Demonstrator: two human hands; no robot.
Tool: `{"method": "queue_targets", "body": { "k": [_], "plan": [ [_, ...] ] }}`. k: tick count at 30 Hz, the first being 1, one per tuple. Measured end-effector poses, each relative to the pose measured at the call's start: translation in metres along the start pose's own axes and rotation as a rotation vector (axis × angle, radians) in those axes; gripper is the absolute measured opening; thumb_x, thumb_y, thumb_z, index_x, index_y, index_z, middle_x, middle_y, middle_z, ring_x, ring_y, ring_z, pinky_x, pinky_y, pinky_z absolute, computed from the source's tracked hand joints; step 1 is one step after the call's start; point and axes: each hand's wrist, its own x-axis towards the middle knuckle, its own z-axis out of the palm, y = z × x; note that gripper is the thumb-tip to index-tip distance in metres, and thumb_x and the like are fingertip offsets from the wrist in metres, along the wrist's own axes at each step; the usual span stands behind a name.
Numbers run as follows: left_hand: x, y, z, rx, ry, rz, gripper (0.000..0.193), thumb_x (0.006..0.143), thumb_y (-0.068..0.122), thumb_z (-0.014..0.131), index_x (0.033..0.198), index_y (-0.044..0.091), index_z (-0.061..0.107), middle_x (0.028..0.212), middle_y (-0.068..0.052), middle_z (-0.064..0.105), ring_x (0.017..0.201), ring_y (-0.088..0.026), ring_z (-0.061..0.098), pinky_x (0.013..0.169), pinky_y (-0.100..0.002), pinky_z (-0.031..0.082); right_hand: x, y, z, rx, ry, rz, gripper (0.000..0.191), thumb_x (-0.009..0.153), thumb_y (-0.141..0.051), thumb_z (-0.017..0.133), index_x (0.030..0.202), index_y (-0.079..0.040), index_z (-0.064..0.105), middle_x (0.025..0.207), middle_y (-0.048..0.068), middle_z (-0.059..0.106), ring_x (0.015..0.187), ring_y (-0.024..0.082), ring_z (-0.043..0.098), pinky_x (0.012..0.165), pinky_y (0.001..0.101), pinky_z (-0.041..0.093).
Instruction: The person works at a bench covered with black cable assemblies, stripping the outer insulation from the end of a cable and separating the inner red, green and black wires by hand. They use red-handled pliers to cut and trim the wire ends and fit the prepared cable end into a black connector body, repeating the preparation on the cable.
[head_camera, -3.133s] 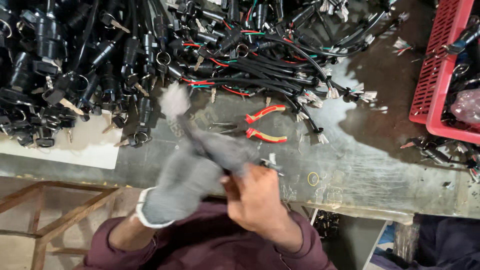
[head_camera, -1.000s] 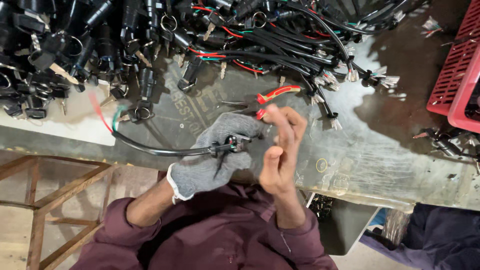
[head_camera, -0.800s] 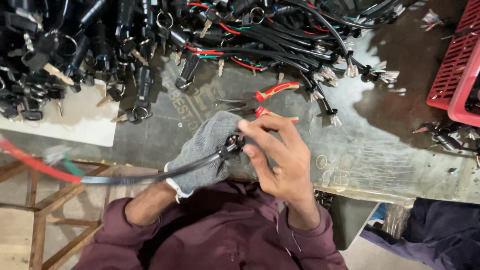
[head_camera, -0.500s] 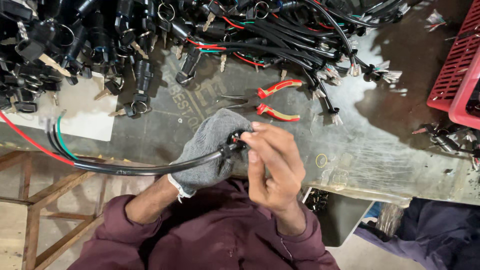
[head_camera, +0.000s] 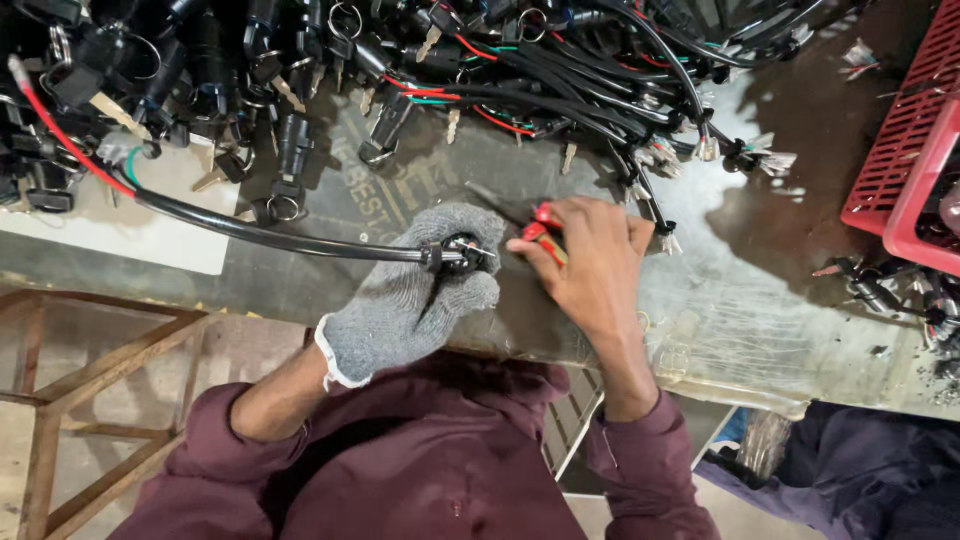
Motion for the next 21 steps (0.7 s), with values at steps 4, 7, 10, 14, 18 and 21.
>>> {"method": "queue_targets", "body": {
  "k": [4, 7, 10, 14, 18, 21],
  "plan": [
    [0.000, 0.000, 0.006, -0.195, 0.005, -0.116, 0.043, 0.093, 0.014, 0.077, 0.131, 0.005, 0.058, 0.109, -0.006, 0.065, 0.098, -0.020, 0.067, 0.090, -0.033, 0.057, -0.013, 0.008, -0.010, 0.681, -0.065, 0.248, 0.038, 0.093, -0.038, 0.076, 0.113, -0.006, 0.067, 0.114, 0.010, 0.068, 0.105, 0.027, 0.061, 0.094, 0.0414, 0.048],
    [0.003, 0.004, 0.010, -0.028, 0.021, -0.049, 0.044, 0.091, 0.014, 0.078, 0.129, 0.004, 0.058, 0.109, -0.009, 0.065, 0.098, -0.025, 0.068, 0.088, -0.036, 0.056, -0.014, 0.002, -0.039, 1.216, -0.315, 0.330, 0.024, 0.096, -0.025, 0.077, 0.101, -0.004, 0.068, 0.099, 0.014, 0.068, 0.094, 0.028, 0.064, 0.084, 0.0414, 0.052],
    [0.004, 0.007, 0.010, 0.091, 0.024, 0.090, 0.044, 0.089, 0.012, 0.079, 0.126, 0.004, 0.055, 0.112, -0.014, 0.062, 0.099, -0.032, 0.065, 0.086, -0.039, 0.054, -0.008, -0.021, -0.061, 0.470, -0.158, 0.186, 0.024, 0.082, -0.008, 0.076, 0.106, -0.007, 0.071, 0.098, 0.012, 0.071, 0.091, 0.032, 0.066, 0.080, 0.0429, 0.049],
    [0.001, 0.010, 0.007, 0.129, 0.035, 0.158, 0.043, 0.090, 0.005, 0.074, 0.128, 0.003, 0.054, 0.115, -0.017, 0.061, 0.101, -0.038, 0.064, 0.088, -0.042, 0.053, 0.009, -0.046, -0.086, -0.218, 0.190, -0.148, 0.048, 0.080, 0.000, 0.075, 0.126, 0.005, 0.063, 0.126, 0.023, 0.065, 0.112, 0.036, 0.066, 0.083, 0.0430, 0.049],
    [-0.002, 0.012, 0.006, 0.169, 0.051, 0.198, 0.047, 0.088, -0.001, 0.068, 0.133, 0.000, 0.054, 0.114, -0.017, 0.060, 0.100, -0.038, 0.063, 0.089, -0.043, 0.053, 0.024, -0.058, -0.101, -0.304, 0.148, -0.256, 0.036, 0.087, 0.000, 0.074, 0.121, -0.003, 0.065, 0.122, 0.009, 0.067, 0.127, 0.030, 0.065, 0.089, 0.0410, 0.047],
    [-0.002, 0.011, 0.006, 0.209, 0.060, 0.250, 0.048, 0.088, -0.001, 0.067, 0.134, 0.000, 0.051, 0.117, -0.018, 0.059, 0.103, -0.040, 0.062, 0.091, -0.045, 0.053, 0.030, -0.064, -0.105, -0.415, 0.132, -0.302, 0.029, 0.089, -0.006, 0.075, 0.116, -0.005, 0.066, 0.119, 0.008, 0.068, 0.123, 0.026, 0.065, 0.089, 0.0402, 0.046]
  ]
}}
